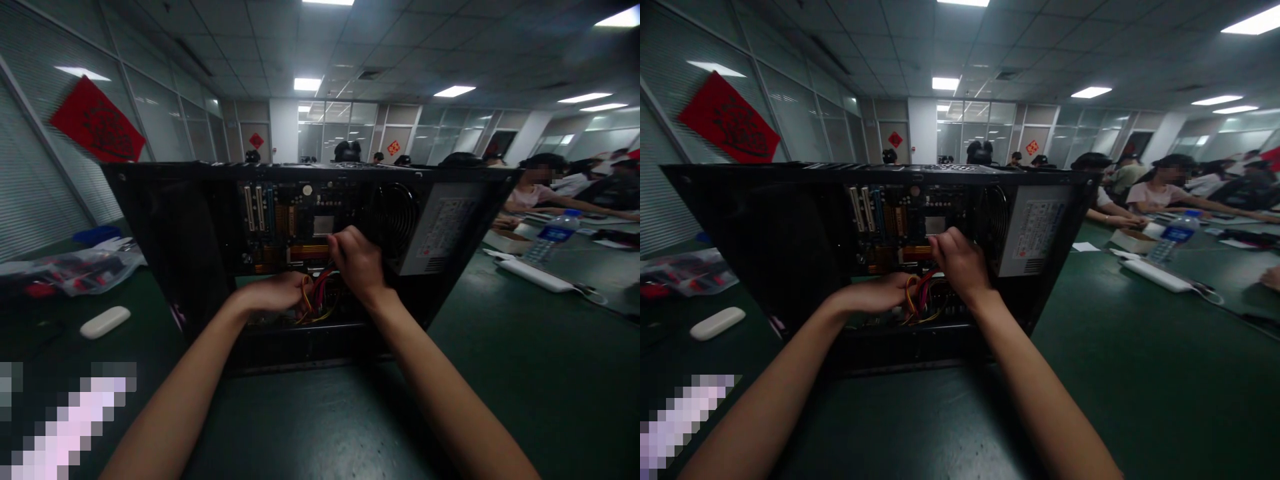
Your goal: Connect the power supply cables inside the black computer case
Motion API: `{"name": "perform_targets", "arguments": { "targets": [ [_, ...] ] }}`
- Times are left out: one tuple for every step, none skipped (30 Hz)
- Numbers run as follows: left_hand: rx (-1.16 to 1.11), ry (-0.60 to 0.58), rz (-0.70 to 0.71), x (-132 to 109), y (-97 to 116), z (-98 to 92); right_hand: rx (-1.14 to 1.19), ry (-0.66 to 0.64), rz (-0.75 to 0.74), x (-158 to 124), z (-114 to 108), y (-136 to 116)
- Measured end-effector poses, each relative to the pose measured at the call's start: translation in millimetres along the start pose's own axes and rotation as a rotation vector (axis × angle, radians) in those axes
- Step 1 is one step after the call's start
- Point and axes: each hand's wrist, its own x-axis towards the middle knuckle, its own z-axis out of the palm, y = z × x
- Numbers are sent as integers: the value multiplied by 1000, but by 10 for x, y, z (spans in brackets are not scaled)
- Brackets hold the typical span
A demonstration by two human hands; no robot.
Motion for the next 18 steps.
{"name": "perform_targets", "arguments": {
  "targets": [
    [22, 8, 1, 5, -13, -8, -40, -67, -9, 4, 10, -5],
    [49, 26, -4, 10, -20, -15, -75, -123, -14, 8, 20, -10],
    [75, 54, -15, 15, -22, -21, -96, -158, -15, 9, 27, -13],
    [97, 91, -31, 22, -19, -25, -98, -164, -16, 8, 32, -15],
    [115, 130, -50, 29, -11, -30, -79, -139, -14, 4, 34, -14],
    [132, 170, -75, 36, 0, -35, -43, -90, -11, -2, 32, -13],
    [148, 214, -96, 43, 12, -41, 4, -28, -14, -10, 26, -12],
    [162, 258, -101, 50, 25, -49, 52, 42, -19, -18, 17, -12],
    [169, 302, -89, 56, 35, -58, 94, 115, -25, -26, 6, -14],
    [168, 341, -68, 60, 43, -68, 128, 185, -32, -31, -6, -17],
    [161, 372, -46, 64, 45, -77, 154, 244, -38, -33, -19, -23],
    [151, 388, -32, 67, 41, -83, 173, 291, -41, -31, -33, -29],
    [139, 387, -30, 69, 31, -87, 186, 326, -34, -24, -46, -37],
    [130, 369, -39, 73, 16, -87, 194, 348, -17, -13, -60, -43],
    [122, 338, -52, 78, -2, -82, 197, 361, 3, 0, -73, -48],
    [107, 310, -62, 83, -22, -74, 193, 372, 23, 15, -85, -51],
    [83, 293, -63, 88, -40, -64, 182, 376, 38, 28, -95, -53],
    [57, 294, -63, 91, -54, -53, 164, 372, 38, 39, -103, -54]
  ]
}}
